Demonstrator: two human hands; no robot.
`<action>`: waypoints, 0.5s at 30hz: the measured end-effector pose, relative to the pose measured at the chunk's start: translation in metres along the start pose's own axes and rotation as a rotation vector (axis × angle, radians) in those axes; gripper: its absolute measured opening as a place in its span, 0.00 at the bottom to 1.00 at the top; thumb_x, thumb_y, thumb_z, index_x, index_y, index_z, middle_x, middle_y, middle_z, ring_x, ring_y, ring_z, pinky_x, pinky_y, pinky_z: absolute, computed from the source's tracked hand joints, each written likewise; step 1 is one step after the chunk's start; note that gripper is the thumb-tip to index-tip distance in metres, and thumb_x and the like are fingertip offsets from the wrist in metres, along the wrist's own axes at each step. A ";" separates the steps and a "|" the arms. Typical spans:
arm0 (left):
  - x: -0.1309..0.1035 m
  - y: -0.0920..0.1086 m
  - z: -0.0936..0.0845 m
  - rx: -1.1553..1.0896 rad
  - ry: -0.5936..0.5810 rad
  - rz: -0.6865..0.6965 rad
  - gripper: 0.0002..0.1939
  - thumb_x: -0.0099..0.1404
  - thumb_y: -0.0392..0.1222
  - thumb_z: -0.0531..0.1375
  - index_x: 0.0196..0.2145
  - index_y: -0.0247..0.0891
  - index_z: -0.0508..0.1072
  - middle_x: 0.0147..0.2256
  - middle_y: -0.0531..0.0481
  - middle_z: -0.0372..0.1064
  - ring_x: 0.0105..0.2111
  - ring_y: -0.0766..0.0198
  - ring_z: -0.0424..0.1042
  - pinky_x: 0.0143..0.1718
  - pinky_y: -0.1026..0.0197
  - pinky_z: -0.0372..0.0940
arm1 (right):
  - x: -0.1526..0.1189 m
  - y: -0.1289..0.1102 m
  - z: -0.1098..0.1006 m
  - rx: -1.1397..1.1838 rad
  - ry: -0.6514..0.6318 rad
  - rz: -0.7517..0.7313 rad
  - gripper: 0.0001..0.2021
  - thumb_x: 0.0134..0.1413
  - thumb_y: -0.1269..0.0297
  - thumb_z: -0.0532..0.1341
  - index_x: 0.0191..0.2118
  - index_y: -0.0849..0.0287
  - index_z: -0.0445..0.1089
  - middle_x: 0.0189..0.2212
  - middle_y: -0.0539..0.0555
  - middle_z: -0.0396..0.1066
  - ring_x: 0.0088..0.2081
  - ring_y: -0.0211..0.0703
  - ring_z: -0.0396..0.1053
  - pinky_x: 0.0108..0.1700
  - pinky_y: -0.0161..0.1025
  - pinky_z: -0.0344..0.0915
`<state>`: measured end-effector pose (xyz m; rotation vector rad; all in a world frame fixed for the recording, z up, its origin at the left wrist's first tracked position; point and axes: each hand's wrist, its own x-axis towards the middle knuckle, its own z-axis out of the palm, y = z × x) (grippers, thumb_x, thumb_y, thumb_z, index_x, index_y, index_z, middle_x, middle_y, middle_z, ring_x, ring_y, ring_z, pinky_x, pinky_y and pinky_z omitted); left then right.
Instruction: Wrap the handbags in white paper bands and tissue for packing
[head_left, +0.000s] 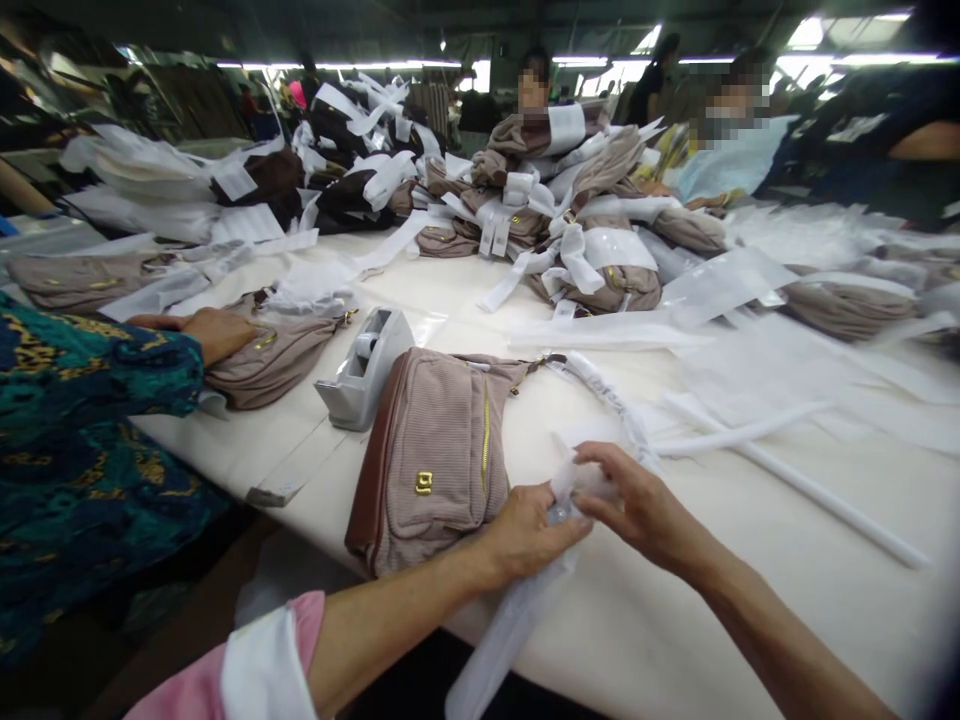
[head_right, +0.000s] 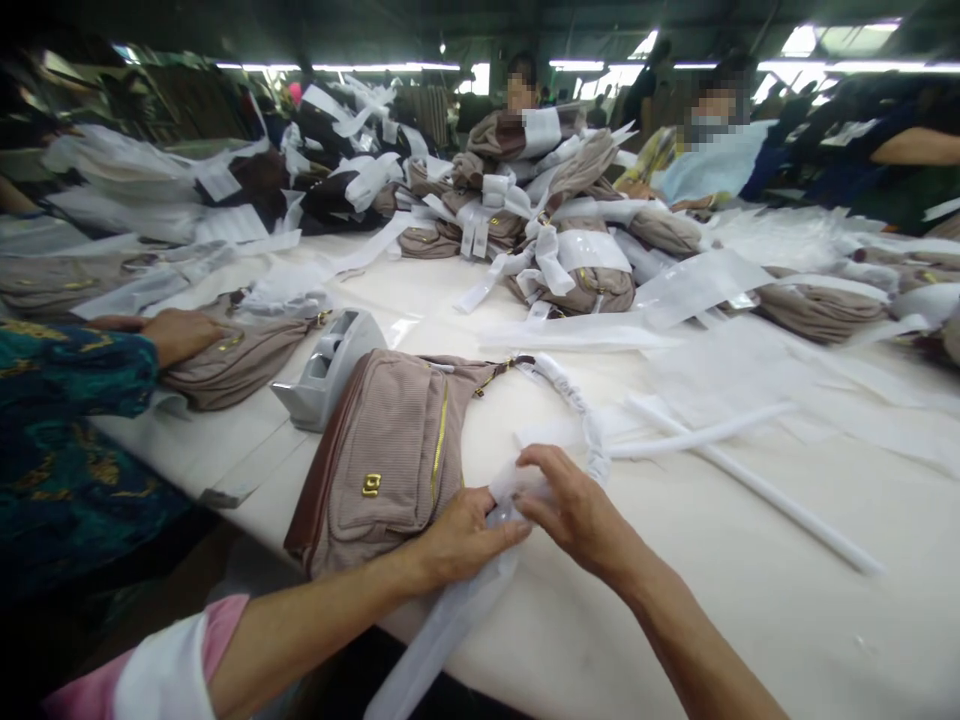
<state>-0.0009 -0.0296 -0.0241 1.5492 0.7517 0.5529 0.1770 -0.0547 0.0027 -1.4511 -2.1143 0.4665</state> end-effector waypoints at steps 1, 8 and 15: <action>0.001 -0.003 0.001 -0.059 -0.021 -0.021 0.17 0.58 0.47 0.58 0.39 0.31 0.72 0.26 0.53 0.62 0.26 0.68 0.59 0.27 0.68 0.54 | 0.002 -0.001 -0.006 0.025 -0.006 0.037 0.26 0.53 0.65 0.57 0.57 0.56 0.52 0.49 0.58 0.63 0.43 0.42 0.66 0.39 0.38 0.67; 0.006 -0.008 -0.002 -0.358 -0.064 -0.172 0.20 0.54 0.47 0.60 0.41 0.30 0.71 0.30 0.51 0.66 0.27 0.68 0.62 0.29 0.68 0.57 | -0.022 -0.009 -0.051 -0.171 0.276 0.074 0.21 0.52 0.62 0.60 0.53 0.52 0.62 0.42 0.54 0.68 0.40 0.42 0.67 0.40 0.38 0.66; 0.004 -0.002 0.000 -0.230 -0.062 -0.069 0.16 0.57 0.45 0.59 0.38 0.30 0.70 0.26 0.54 0.61 0.25 0.71 0.57 0.25 0.69 0.53 | -0.012 -0.017 -0.009 -0.323 0.045 -0.265 0.08 0.57 0.69 0.55 0.40 0.56 0.70 0.33 0.53 0.71 0.34 0.42 0.63 0.37 0.43 0.58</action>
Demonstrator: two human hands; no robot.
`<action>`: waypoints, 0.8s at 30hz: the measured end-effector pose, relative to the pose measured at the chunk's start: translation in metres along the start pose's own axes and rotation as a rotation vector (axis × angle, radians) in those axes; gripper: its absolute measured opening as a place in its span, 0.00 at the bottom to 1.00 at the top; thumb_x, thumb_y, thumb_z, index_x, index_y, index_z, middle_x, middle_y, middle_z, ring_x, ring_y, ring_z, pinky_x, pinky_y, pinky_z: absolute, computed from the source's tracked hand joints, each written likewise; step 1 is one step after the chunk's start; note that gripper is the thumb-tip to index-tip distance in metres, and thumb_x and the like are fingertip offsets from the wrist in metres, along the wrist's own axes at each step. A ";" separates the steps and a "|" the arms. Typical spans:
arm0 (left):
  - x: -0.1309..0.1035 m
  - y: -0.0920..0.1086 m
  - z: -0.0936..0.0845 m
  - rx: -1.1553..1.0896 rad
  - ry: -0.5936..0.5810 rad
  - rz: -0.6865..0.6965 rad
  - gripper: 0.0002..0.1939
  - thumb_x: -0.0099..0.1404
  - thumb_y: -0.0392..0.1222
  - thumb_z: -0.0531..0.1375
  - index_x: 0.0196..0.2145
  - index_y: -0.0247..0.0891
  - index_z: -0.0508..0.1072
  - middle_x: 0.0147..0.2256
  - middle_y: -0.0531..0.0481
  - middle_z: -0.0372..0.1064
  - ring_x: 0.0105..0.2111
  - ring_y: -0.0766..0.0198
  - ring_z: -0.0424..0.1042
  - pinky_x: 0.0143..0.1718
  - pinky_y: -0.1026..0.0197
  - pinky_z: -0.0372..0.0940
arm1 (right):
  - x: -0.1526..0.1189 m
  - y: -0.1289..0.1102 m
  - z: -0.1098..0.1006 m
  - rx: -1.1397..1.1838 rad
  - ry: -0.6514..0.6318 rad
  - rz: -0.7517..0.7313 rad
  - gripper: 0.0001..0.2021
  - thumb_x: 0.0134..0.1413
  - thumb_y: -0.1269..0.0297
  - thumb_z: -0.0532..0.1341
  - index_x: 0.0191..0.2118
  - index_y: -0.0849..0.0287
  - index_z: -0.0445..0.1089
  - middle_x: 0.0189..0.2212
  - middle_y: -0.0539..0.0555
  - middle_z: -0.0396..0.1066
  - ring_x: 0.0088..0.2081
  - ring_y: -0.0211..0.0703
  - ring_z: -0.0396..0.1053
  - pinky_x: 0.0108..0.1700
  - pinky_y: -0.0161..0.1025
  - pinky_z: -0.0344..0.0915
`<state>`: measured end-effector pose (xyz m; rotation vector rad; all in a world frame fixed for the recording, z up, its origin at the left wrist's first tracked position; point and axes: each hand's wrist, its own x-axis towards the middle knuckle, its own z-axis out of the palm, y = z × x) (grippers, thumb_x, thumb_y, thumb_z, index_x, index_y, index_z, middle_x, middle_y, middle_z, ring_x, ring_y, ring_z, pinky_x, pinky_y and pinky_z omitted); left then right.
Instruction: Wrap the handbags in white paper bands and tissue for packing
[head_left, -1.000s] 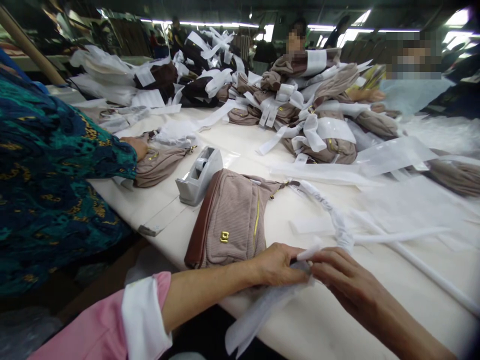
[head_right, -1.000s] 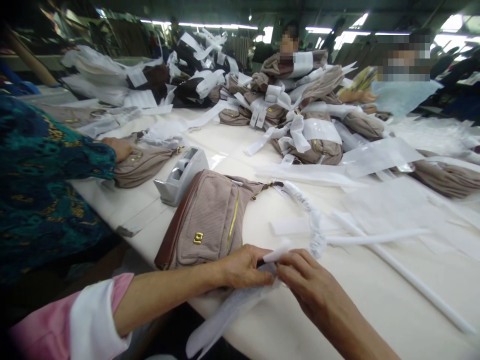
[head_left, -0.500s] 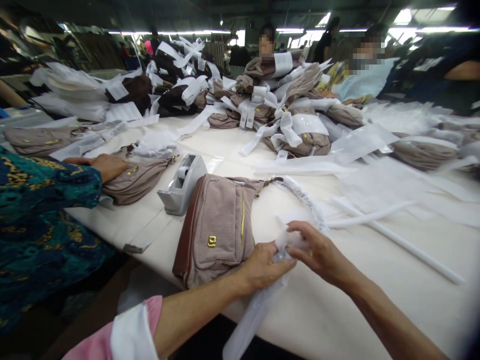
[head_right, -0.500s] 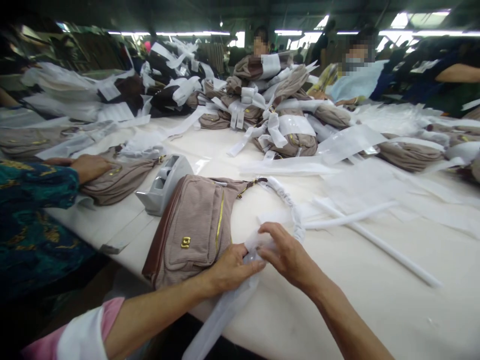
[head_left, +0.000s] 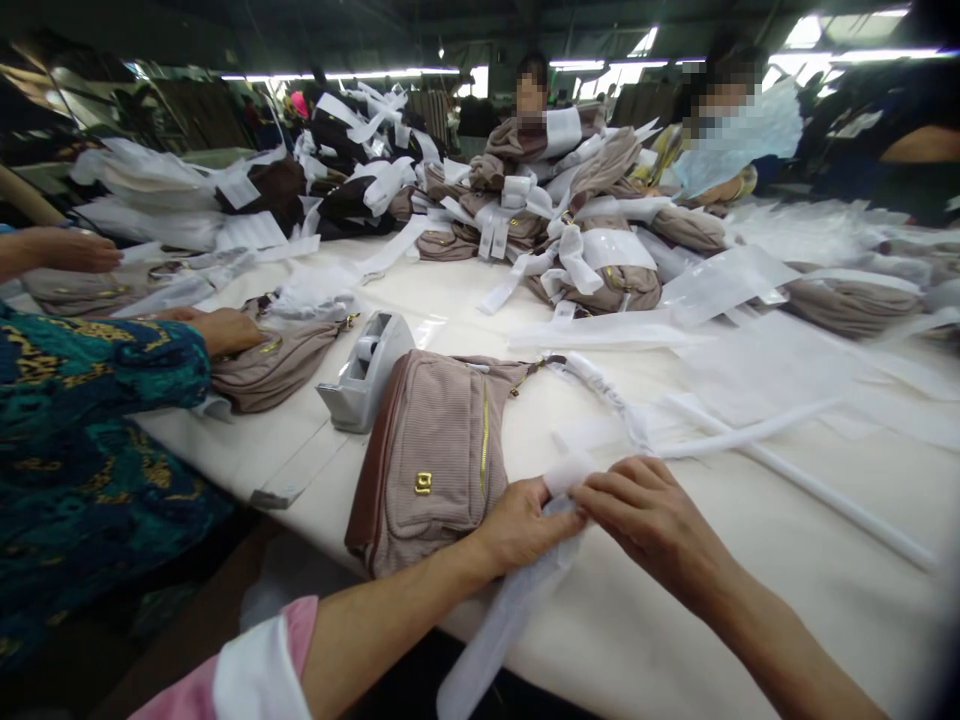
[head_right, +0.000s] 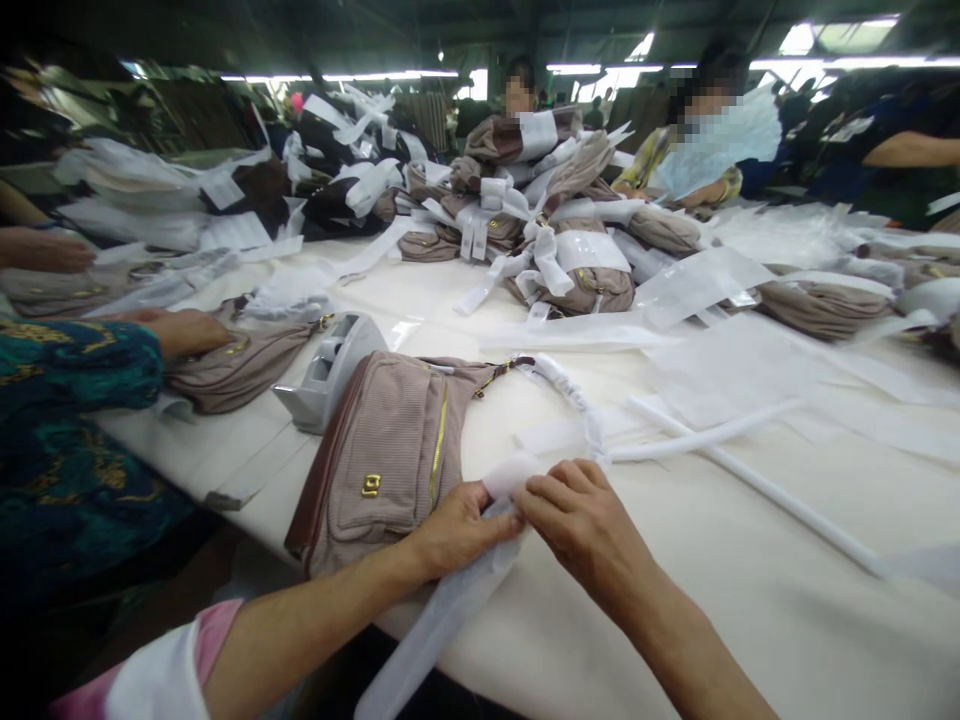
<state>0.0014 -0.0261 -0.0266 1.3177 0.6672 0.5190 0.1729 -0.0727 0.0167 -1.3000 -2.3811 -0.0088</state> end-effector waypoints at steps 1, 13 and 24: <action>-0.001 0.000 0.001 0.048 0.017 0.023 0.15 0.57 0.44 0.59 0.38 0.30 0.70 0.27 0.54 0.61 0.25 0.71 0.58 0.26 0.69 0.54 | 0.007 0.000 0.004 0.011 -0.060 0.028 0.07 0.57 0.68 0.55 0.35 0.56 0.71 0.30 0.53 0.70 0.33 0.42 0.63 0.37 0.43 0.57; 0.001 -0.004 -0.002 -0.092 -0.020 0.070 0.21 0.55 0.39 0.59 0.47 0.32 0.68 0.37 0.48 0.67 0.34 0.64 0.65 0.36 0.65 0.59 | 0.013 0.019 -0.017 0.343 -0.198 0.459 0.12 0.55 0.58 0.55 0.42 0.54 0.71 0.37 0.52 0.71 0.37 0.41 0.68 0.34 0.34 0.62; -0.001 -0.006 -0.006 -0.052 -0.002 0.039 0.15 0.55 0.38 0.58 0.41 0.30 0.72 0.30 0.52 0.65 0.29 0.68 0.61 0.30 0.67 0.56 | 0.017 0.029 0.005 0.269 -0.184 0.411 0.14 0.50 0.58 0.60 0.42 0.58 0.67 0.36 0.53 0.69 0.36 0.42 0.66 0.36 0.37 0.62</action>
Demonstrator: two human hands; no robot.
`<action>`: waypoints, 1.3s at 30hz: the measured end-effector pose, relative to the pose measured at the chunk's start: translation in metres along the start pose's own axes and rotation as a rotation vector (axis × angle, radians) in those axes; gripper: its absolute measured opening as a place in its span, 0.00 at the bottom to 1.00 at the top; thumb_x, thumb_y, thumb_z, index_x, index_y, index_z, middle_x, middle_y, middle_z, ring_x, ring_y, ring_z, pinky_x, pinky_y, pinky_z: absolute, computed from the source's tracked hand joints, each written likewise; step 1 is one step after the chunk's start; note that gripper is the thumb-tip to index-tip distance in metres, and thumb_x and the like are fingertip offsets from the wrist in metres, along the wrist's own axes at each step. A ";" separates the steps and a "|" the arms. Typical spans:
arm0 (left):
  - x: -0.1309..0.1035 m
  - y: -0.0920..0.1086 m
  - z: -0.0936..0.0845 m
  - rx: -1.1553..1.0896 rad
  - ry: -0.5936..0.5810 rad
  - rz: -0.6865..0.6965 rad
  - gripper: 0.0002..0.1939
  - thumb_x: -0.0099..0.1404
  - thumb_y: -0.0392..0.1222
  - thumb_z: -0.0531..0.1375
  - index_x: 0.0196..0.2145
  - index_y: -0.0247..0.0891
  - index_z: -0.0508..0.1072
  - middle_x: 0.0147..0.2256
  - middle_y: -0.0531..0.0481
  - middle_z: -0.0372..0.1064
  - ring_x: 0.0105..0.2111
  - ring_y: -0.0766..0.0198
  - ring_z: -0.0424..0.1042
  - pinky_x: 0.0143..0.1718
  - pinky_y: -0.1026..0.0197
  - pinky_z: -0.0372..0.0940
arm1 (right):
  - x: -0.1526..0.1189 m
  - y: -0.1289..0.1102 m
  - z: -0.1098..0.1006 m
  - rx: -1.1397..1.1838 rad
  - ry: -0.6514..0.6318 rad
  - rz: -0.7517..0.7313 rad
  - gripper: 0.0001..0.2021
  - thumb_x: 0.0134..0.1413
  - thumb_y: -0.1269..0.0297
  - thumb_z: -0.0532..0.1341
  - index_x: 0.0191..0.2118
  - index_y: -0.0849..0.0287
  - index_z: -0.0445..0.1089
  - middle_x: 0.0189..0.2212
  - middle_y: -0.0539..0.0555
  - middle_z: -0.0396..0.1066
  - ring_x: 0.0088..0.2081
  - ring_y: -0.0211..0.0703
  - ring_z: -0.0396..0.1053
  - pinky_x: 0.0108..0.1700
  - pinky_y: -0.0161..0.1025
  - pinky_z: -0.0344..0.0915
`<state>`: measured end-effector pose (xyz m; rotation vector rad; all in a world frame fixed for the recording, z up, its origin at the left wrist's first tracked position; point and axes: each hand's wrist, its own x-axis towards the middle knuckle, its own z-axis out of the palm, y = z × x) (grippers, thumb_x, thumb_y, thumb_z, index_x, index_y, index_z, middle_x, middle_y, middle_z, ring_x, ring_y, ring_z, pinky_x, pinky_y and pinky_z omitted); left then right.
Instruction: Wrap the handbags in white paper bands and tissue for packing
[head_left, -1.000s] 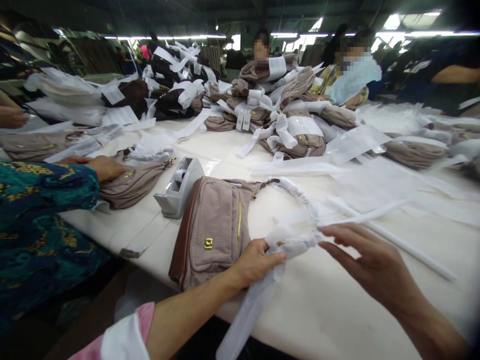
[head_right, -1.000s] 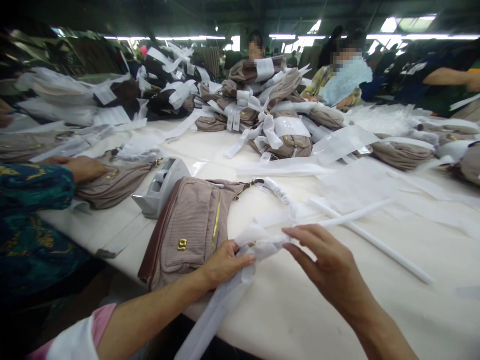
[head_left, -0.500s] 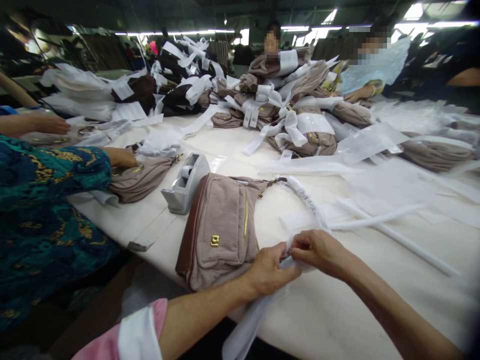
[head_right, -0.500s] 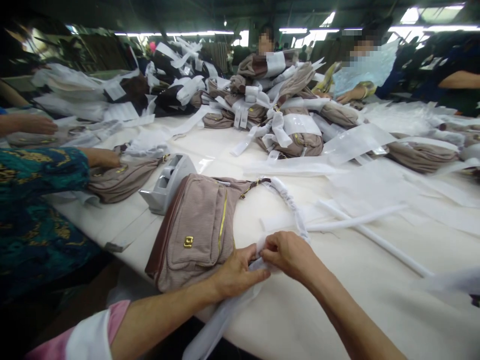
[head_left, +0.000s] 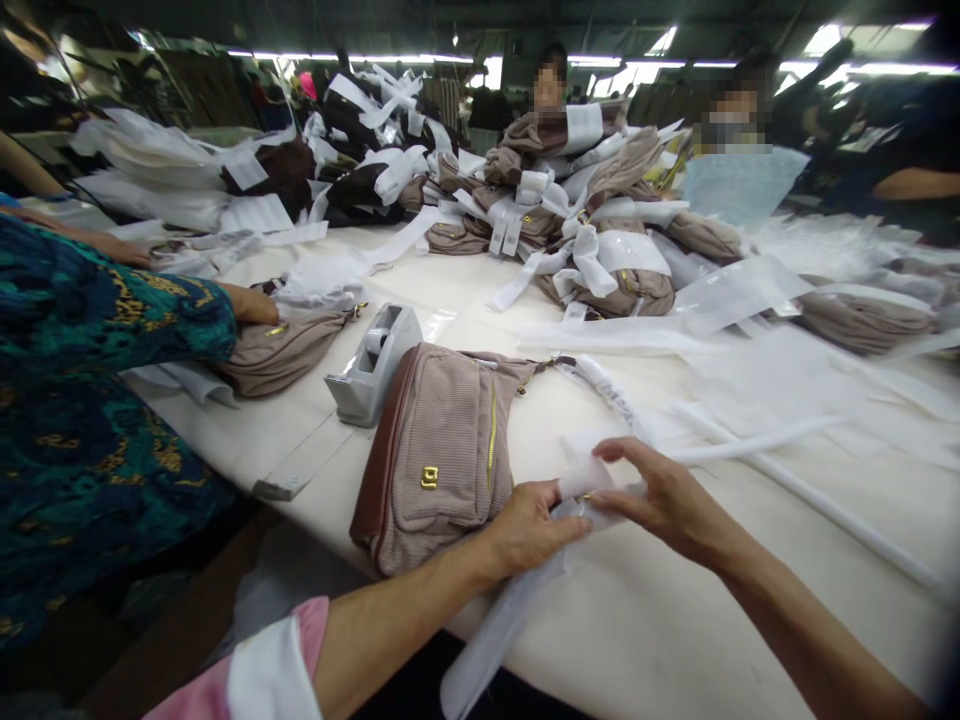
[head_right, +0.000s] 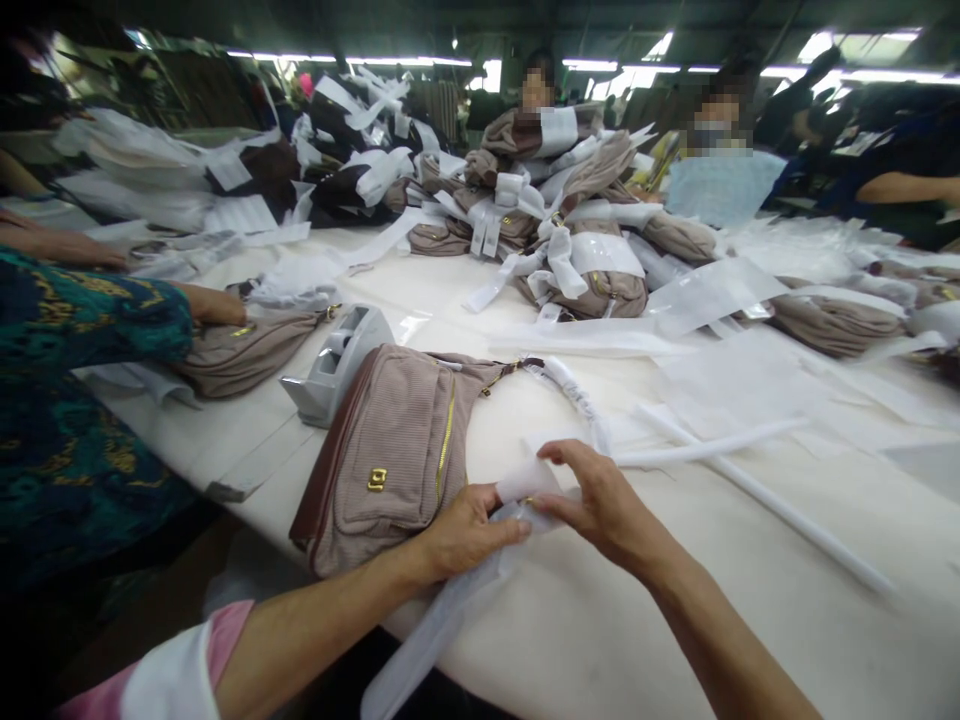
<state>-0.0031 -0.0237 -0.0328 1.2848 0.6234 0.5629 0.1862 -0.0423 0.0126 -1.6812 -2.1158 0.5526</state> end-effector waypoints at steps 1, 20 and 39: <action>0.000 0.000 0.000 -0.010 -0.021 -0.012 0.15 0.55 0.39 0.58 0.40 0.30 0.72 0.28 0.52 0.64 0.27 0.69 0.61 0.29 0.68 0.55 | 0.003 0.001 -0.002 0.045 -0.049 0.063 0.16 0.48 0.57 0.61 0.42 0.59 0.66 0.36 0.53 0.69 0.36 0.42 0.66 0.35 0.36 0.62; 0.004 0.002 -0.002 -0.337 0.095 -0.073 0.22 0.51 0.43 0.63 0.42 0.30 0.70 0.30 0.49 0.67 0.26 0.70 0.62 0.28 0.69 0.57 | -0.033 -0.029 0.063 1.064 0.501 0.705 0.20 0.44 0.47 0.61 0.36 0.59 0.66 0.26 0.50 0.63 0.24 0.35 0.58 0.19 0.31 0.52; -0.006 -0.017 0.016 0.608 0.243 0.347 0.26 0.64 0.40 0.50 0.59 0.33 0.53 0.42 0.43 0.68 0.41 0.58 0.67 0.43 0.56 0.62 | -0.006 -0.032 0.075 0.969 0.653 0.724 0.16 0.42 0.54 0.64 0.20 0.60 0.61 0.14 0.44 0.57 0.17 0.31 0.54 0.19 0.32 0.53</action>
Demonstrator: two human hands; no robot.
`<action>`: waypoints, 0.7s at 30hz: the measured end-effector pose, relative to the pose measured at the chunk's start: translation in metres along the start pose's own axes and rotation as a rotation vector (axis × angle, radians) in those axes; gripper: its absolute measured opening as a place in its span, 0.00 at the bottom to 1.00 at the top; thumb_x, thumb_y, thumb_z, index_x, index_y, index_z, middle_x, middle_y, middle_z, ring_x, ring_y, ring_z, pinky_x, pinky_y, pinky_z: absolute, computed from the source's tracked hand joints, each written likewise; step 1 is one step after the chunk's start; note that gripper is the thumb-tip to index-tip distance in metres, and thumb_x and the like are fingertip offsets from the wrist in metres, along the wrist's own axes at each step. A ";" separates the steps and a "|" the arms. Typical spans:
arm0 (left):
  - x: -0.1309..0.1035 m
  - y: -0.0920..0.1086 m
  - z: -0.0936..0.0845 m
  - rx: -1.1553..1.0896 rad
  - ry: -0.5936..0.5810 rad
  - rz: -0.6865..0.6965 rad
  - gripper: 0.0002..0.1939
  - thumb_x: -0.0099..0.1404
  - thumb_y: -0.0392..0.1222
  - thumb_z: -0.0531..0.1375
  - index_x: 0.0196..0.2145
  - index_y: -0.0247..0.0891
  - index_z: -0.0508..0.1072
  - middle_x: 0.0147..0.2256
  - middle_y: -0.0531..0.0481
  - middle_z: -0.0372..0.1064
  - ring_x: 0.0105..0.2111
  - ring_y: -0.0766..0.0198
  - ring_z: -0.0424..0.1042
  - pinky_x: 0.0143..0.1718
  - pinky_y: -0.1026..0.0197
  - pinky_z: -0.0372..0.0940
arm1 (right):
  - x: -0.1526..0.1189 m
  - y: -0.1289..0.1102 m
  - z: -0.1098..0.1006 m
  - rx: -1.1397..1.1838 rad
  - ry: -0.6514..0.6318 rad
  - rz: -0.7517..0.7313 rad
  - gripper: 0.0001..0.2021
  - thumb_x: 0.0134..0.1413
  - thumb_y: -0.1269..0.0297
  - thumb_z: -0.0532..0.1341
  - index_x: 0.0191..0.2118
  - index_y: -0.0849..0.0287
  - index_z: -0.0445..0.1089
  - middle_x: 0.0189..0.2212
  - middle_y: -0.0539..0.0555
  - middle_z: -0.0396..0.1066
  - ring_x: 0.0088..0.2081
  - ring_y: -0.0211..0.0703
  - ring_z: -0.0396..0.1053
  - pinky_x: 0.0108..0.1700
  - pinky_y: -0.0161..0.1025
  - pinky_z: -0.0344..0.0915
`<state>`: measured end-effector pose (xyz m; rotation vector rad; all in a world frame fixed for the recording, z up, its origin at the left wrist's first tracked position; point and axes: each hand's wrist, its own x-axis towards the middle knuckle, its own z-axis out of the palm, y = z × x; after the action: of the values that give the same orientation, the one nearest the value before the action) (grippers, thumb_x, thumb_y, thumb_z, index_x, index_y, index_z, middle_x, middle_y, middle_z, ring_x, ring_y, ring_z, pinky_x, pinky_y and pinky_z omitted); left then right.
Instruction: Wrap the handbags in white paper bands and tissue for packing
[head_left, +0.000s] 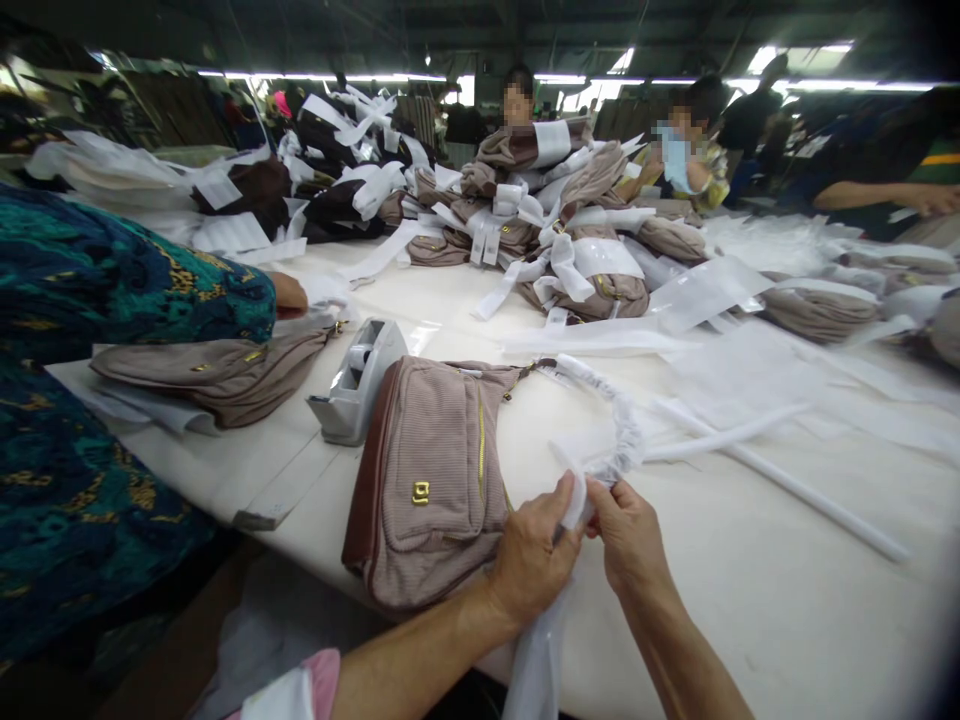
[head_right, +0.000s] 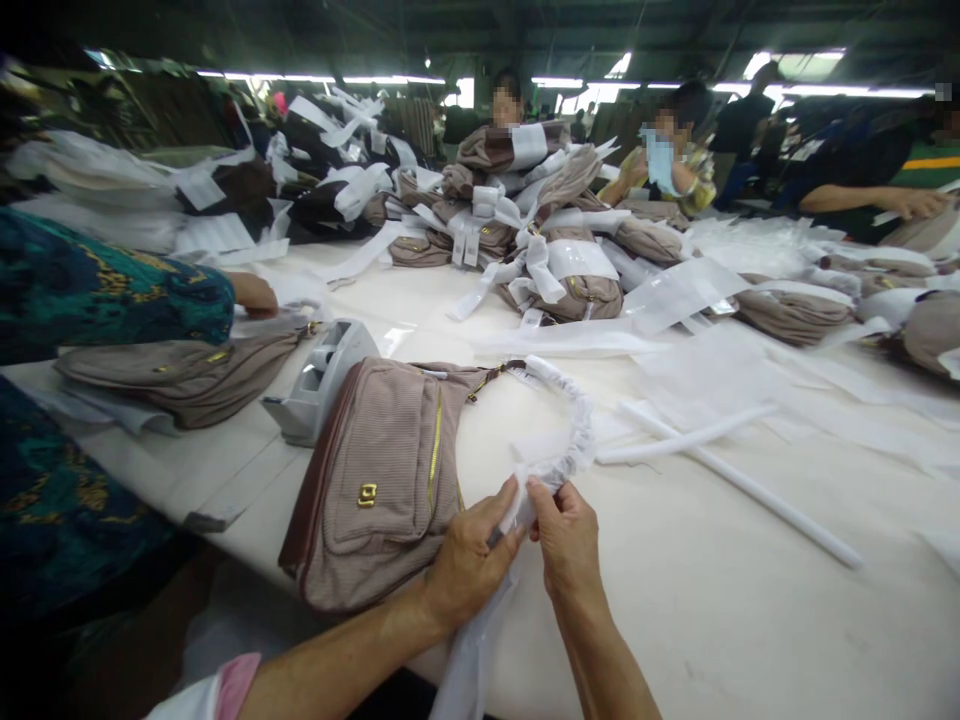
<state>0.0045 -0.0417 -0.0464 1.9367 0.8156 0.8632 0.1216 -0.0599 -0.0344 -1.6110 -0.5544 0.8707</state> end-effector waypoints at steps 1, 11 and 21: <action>-0.002 -0.001 0.002 0.043 0.002 0.038 0.26 0.65 0.40 0.49 0.60 0.33 0.52 0.41 0.42 0.68 0.40 0.58 0.67 0.42 0.56 0.62 | 0.000 -0.001 0.000 0.004 -0.011 0.006 0.15 0.42 0.55 0.64 0.20 0.60 0.61 0.14 0.44 0.57 0.17 0.31 0.54 0.18 0.31 0.52; -0.009 -0.009 0.008 0.206 0.015 0.183 0.25 0.66 0.39 0.45 0.60 0.35 0.51 0.39 0.41 0.65 0.38 0.59 0.65 0.41 0.55 0.63 | 0.004 -0.007 -0.004 0.144 -0.146 0.145 0.17 0.34 0.54 0.67 0.23 0.62 0.65 0.15 0.45 0.60 0.16 0.31 0.54 0.17 0.30 0.53; -0.003 -0.006 0.010 0.174 0.045 0.003 0.27 0.61 0.33 0.47 0.58 0.41 0.56 0.35 0.46 0.63 0.35 0.61 0.64 0.40 0.58 0.64 | -0.013 -0.014 -0.009 0.188 -0.144 0.022 0.30 0.41 0.51 0.65 0.49 0.60 0.64 0.28 0.49 0.69 0.31 0.39 0.67 0.32 0.35 0.67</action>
<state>0.0095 -0.0452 -0.0567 2.0761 0.9413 0.8647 0.1221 -0.0723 -0.0173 -1.3943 -0.5388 1.0300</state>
